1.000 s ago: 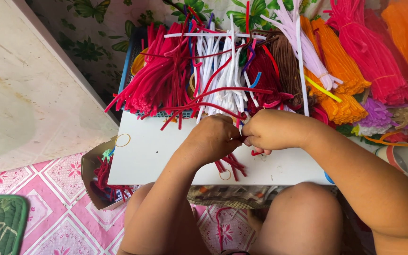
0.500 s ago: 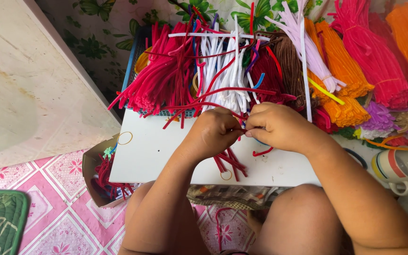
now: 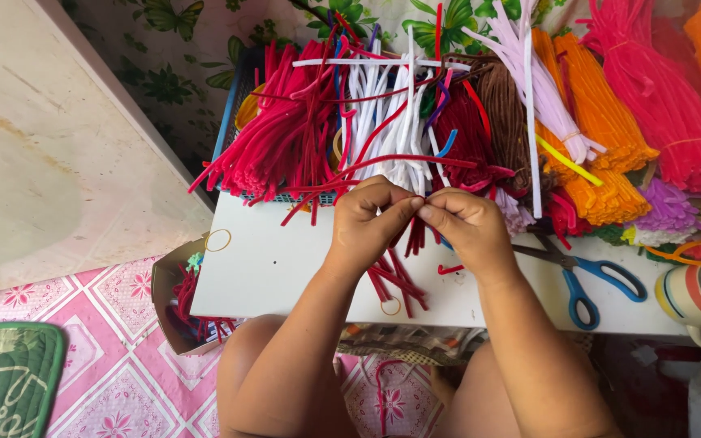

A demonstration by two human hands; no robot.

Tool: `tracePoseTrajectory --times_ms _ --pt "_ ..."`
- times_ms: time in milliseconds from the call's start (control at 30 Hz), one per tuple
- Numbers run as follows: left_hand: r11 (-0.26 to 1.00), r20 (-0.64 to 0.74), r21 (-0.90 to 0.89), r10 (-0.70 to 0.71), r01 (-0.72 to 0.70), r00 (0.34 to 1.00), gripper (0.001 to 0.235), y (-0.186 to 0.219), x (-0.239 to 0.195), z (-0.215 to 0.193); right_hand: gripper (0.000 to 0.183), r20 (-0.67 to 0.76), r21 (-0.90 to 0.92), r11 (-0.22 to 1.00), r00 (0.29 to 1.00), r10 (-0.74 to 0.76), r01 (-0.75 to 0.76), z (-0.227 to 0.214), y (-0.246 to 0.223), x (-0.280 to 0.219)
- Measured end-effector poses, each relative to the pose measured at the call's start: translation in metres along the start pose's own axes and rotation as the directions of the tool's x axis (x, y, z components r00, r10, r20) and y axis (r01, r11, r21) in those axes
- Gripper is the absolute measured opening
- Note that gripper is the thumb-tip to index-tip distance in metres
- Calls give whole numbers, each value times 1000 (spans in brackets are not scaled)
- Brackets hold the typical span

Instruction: The person gathers red yarn strands, folds them, and ties them with a rubber band to form a tassel. They repeat this process to create multiple tassels, placing the finished ones on the table.

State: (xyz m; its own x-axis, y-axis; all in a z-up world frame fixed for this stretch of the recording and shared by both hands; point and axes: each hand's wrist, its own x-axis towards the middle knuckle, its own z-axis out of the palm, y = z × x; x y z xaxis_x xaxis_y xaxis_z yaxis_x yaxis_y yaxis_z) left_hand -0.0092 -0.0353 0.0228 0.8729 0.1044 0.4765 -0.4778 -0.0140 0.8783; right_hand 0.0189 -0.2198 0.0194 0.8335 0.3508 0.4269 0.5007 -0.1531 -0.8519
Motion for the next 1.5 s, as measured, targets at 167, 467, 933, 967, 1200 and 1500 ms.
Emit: tracePoseTrajectory --times_ms 167,467,933,967,1200,1500 --pt "993 -96 -109 35 -46 995 7 -1 -1 13 21 -171 46 998 985 -29 38 17 -7 -6" --pt "991 -180 -127 28 -51 983 7 6 -2 17 31 -186 356 934 977 102 -30 50 -18 -19" --pt "878 214 -366 -243 309 946 20 36 -10 13 27 168 637 747 980 104 -188 32 19 -27" --pt "863 229 -386 -252 325 940 21 32 -9 12 23 229 433 893 973 25 -124 21 5 -22" --pt "914 332 -214 -265 346 905 22 49 -11 -2 20 104 -391 844 929 -356 367 -33 -95 -8" --pt "918 414 -115 -302 378 859 30 60 -2 -21 16 374 -305 862 883 -282 405 -7 -105 27"
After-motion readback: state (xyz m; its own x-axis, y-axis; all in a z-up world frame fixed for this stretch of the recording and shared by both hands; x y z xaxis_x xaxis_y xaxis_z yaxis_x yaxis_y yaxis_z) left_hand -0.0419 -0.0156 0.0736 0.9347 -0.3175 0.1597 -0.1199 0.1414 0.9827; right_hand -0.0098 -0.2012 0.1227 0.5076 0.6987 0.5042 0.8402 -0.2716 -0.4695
